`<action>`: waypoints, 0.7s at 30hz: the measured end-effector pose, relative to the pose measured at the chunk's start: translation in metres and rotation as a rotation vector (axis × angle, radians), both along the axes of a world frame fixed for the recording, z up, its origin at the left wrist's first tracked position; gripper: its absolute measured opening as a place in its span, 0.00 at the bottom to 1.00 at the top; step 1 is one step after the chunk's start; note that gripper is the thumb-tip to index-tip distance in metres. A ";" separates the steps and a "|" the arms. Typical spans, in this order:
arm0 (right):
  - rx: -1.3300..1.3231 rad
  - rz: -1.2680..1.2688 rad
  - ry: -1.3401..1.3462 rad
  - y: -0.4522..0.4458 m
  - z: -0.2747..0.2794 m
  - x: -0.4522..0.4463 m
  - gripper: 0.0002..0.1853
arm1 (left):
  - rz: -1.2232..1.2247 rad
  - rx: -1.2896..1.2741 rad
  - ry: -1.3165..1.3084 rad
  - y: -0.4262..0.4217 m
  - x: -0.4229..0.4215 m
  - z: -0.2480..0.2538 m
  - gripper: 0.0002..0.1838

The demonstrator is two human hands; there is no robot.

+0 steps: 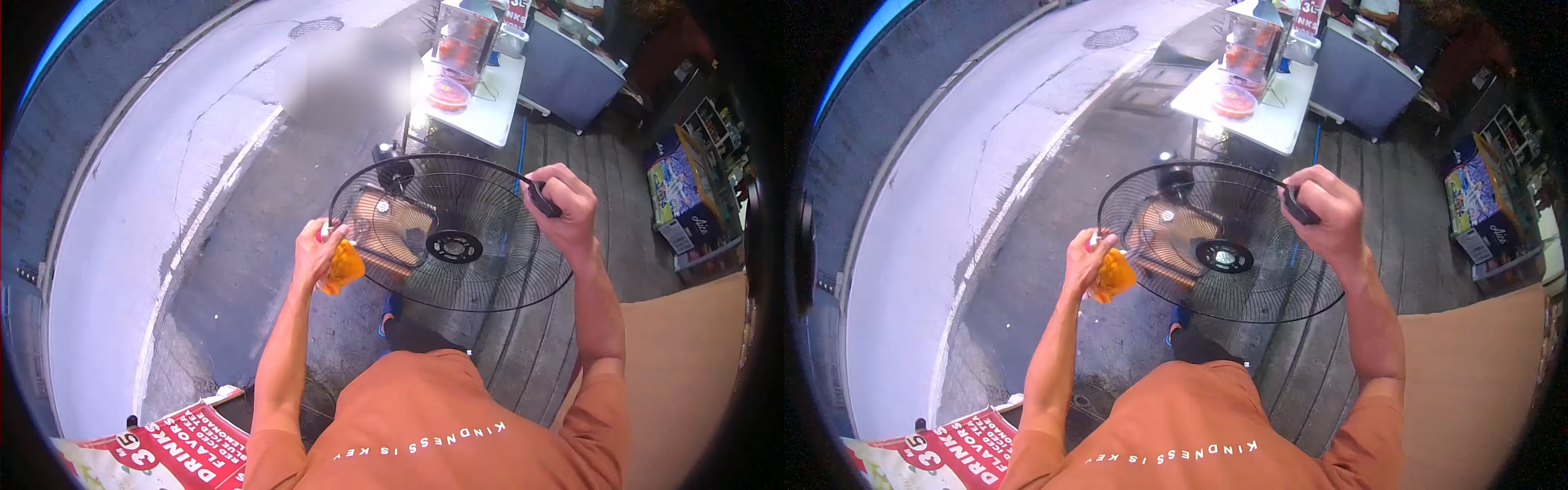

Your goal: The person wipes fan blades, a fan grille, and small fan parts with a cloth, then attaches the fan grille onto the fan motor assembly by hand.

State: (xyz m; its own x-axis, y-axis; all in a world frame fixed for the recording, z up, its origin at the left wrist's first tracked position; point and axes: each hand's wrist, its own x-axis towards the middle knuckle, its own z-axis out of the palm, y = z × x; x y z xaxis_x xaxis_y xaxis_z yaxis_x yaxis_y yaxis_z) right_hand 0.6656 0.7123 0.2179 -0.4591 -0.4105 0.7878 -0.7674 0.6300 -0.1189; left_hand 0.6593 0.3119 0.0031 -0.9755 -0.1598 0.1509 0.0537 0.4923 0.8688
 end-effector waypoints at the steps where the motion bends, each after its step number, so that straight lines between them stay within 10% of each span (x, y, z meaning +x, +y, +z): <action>1: 0.008 -0.001 0.011 -0.005 0.001 -0.011 0.18 | 0.035 0.028 -0.073 -0.009 -0.006 -0.005 0.26; 16: -0.258 0.044 -0.225 -0.035 -0.014 -0.178 0.21 | -0.064 0.294 -0.246 -0.078 -0.130 0.024 0.11; 21: -0.149 0.101 -0.148 -0.052 0.001 -0.203 0.14 | -0.122 -0.095 -0.313 -0.098 -0.156 0.018 0.10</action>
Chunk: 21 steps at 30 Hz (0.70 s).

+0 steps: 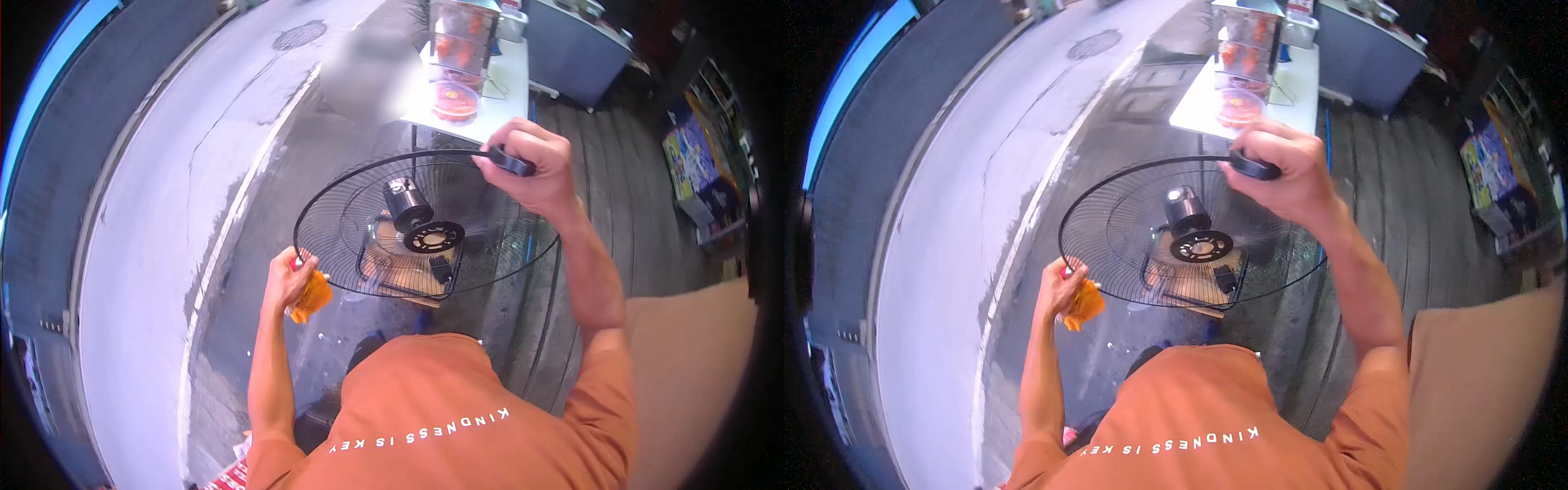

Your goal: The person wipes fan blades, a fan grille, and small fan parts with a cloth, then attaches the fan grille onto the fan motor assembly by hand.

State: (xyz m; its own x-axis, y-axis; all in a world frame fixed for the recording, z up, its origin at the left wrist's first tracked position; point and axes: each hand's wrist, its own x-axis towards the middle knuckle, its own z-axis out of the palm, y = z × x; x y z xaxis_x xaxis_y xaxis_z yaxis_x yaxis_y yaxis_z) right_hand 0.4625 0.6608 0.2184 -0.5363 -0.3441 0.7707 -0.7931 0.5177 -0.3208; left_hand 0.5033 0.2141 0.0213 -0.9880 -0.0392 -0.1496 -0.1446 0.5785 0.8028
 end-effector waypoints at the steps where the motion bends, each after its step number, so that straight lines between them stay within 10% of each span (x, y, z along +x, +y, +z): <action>1: -0.015 -0.011 0.012 -0.003 0.003 -0.002 0.16 | -0.020 0.043 0.034 0.000 -0.007 -0.001 0.09; 8: -0.118 -0.252 -0.108 -0.002 -0.016 0.015 0.10 | -0.155 0.483 0.065 -0.016 -0.048 -0.015 0.05; 21: -0.427 -0.734 -0.507 0.048 -0.201 0.036 0.07 | -0.265 0.007 0.385 0.042 -0.079 -0.019 0.15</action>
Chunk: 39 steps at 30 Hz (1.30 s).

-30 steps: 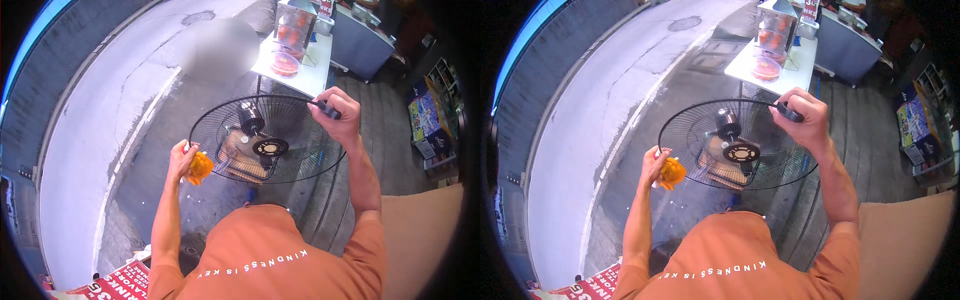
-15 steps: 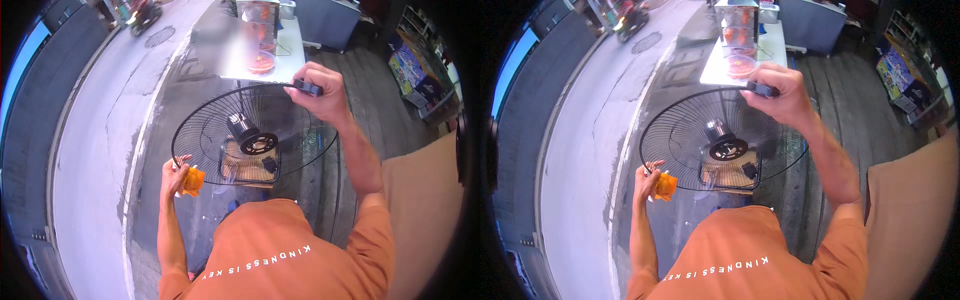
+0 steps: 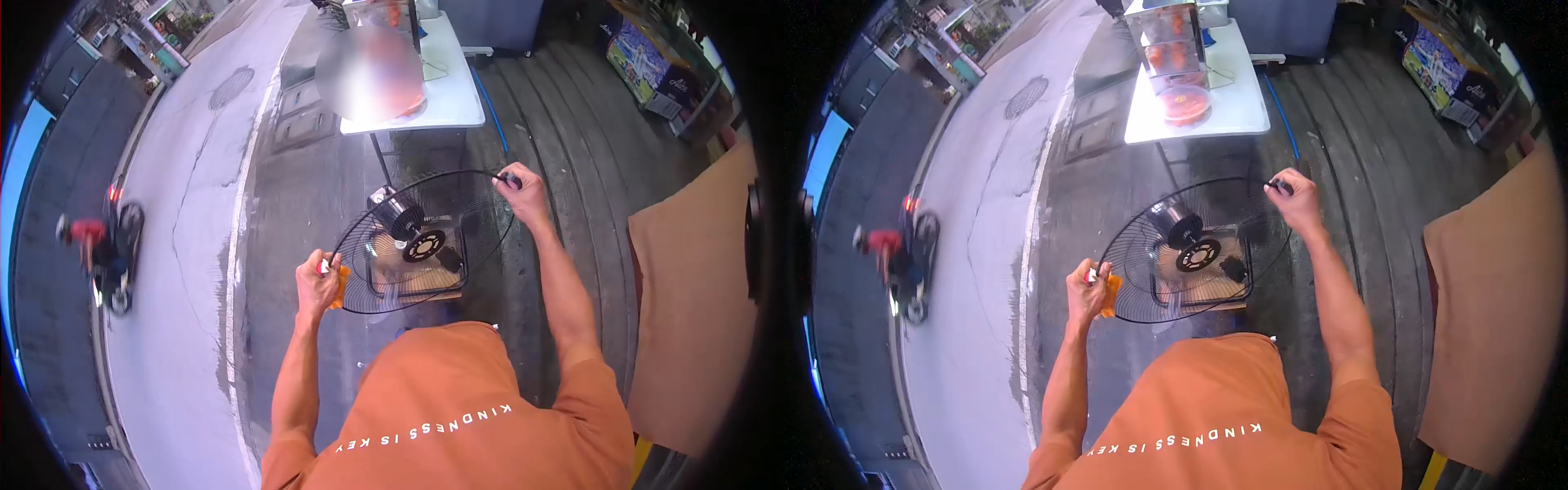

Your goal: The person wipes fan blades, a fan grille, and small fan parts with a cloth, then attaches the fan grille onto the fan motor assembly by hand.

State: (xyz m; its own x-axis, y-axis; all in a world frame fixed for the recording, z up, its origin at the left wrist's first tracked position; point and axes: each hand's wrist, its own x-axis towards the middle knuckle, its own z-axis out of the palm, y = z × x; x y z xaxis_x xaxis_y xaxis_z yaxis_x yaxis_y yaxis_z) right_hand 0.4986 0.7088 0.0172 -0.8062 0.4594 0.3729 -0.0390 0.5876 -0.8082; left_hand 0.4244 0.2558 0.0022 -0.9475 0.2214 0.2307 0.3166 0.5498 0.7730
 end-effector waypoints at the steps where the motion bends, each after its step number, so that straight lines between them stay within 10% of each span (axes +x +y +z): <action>1: -0.022 0.001 -0.007 0.005 -0.009 0.000 0.07 | -0.003 -0.016 0.021 0.008 0.001 0.006 0.15; 39: -0.051 0.053 -0.073 0.054 -0.110 -0.112 0.10 | 0.147 -0.155 0.155 0.072 -0.027 -0.015 0.12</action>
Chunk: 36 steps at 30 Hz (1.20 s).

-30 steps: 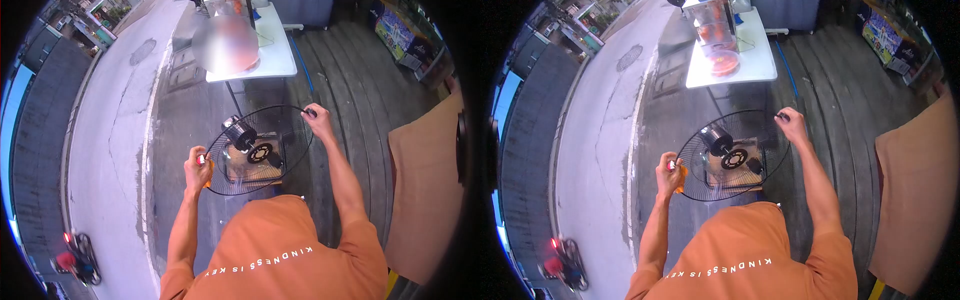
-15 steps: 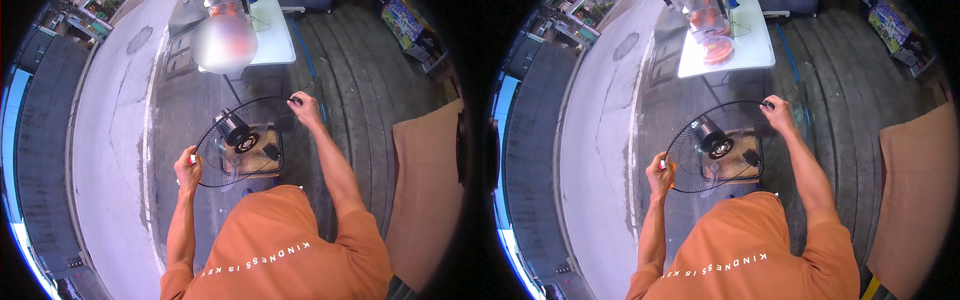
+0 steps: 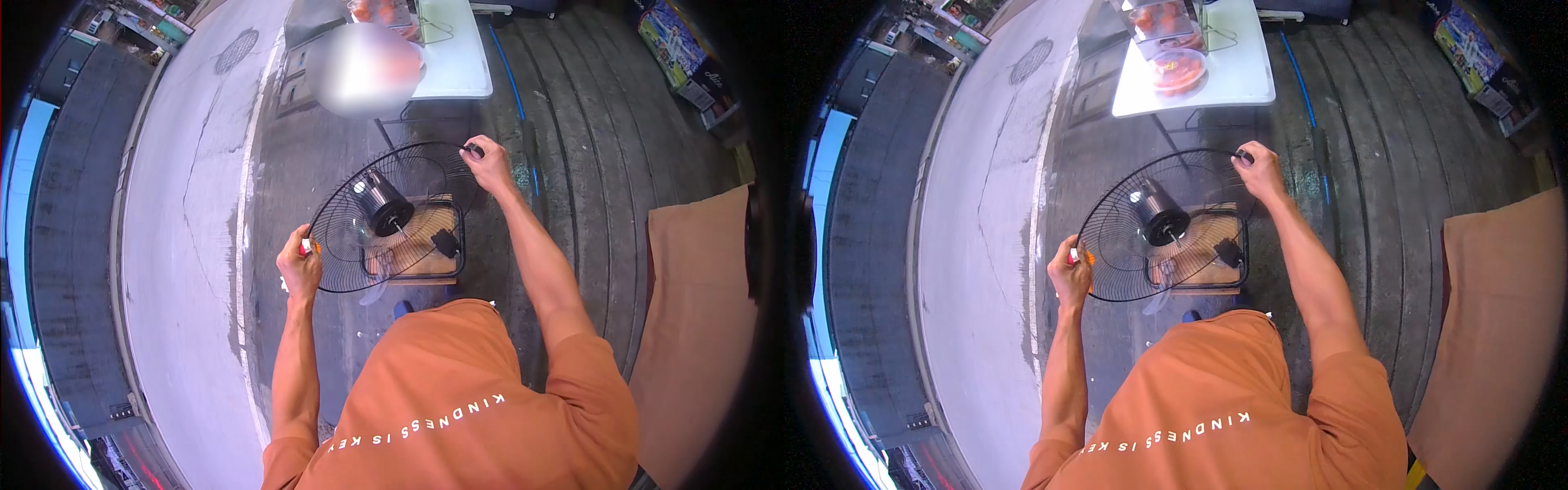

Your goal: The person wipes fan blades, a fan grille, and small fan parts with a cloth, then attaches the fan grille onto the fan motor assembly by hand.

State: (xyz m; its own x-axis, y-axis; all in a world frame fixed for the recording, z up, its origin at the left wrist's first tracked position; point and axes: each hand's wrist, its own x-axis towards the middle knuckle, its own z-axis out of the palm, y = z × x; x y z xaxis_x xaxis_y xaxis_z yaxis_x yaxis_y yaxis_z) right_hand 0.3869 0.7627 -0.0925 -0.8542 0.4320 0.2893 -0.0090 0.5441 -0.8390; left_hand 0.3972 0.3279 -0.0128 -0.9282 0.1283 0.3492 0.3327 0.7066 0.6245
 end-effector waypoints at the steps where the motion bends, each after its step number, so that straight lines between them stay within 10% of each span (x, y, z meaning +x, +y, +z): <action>1: 0.002 -0.002 0.004 0.000 -0.001 -0.002 0.11 | 0.006 0.019 -0.013 0.000 0.000 -0.001 0.12; 36: 0.032 -0.097 0.186 -0.016 -0.039 -0.032 0.08 | 0.068 -0.357 0.276 0.009 -0.025 0.003 0.15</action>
State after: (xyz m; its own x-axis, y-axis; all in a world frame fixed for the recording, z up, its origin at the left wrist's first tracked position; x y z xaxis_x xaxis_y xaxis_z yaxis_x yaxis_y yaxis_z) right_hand 0.3547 0.7470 -0.1315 -0.7397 0.4975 0.4532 -0.1088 0.5762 -0.8100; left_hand 0.3722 0.3373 -0.0100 -0.8173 0.2272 0.5295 0.3975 0.8876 0.2327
